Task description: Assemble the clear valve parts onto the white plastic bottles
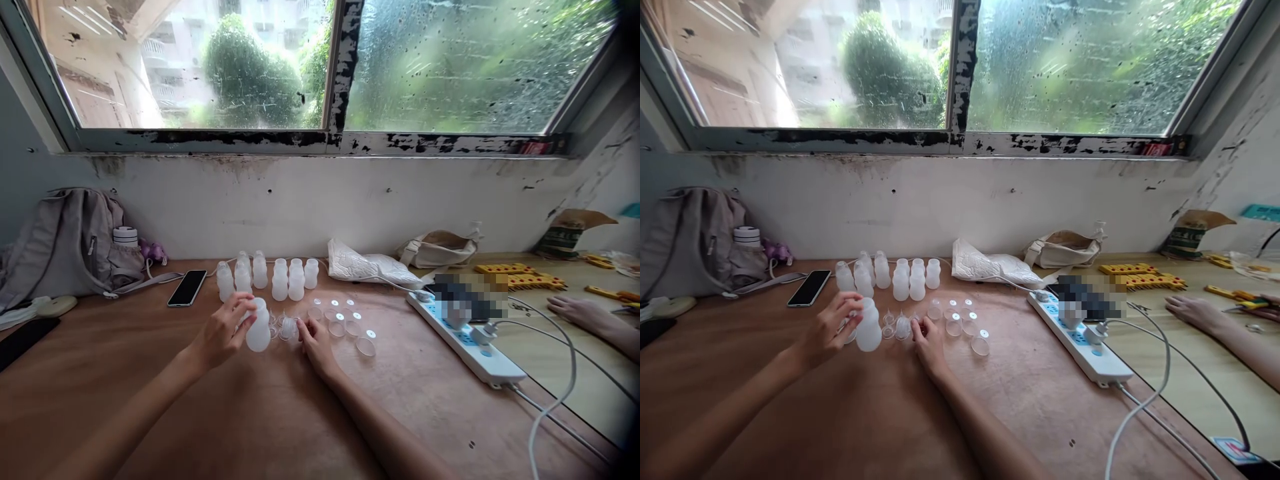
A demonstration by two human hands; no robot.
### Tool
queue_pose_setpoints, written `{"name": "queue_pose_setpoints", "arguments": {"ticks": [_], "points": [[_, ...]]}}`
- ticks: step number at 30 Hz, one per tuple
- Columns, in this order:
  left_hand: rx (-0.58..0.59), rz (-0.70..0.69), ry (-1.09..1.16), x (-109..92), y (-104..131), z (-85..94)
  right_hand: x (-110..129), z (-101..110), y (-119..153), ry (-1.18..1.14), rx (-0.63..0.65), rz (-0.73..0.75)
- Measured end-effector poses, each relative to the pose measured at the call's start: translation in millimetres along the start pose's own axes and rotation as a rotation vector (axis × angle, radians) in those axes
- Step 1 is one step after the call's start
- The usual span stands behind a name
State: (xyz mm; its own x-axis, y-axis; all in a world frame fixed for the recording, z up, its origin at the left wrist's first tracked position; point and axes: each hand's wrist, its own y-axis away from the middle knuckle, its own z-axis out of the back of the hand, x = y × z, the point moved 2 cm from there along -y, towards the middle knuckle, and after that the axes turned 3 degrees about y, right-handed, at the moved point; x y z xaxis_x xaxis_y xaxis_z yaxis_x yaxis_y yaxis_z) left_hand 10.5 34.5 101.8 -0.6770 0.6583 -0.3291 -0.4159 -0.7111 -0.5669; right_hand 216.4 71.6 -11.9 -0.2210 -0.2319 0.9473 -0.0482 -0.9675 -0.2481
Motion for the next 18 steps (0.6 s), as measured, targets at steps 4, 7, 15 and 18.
{"name": "queue_pose_setpoints", "arguments": {"ticks": [4,7,15,18], "points": [[0.052,-0.029,0.051,3,19,-23.5,5,1,2,-0.029,-0.019,0.000],[0.059,-0.050,0.111,7,27,-36.2,7,2,4,-0.044,-0.029,0.000],[-0.020,0.090,0.412,11,42,-65.1,13,5,8,-0.079,-0.090,0.030],[0.088,0.229,0.534,6,42,-71.2,16,5,9,-0.110,-0.091,0.030]]}}
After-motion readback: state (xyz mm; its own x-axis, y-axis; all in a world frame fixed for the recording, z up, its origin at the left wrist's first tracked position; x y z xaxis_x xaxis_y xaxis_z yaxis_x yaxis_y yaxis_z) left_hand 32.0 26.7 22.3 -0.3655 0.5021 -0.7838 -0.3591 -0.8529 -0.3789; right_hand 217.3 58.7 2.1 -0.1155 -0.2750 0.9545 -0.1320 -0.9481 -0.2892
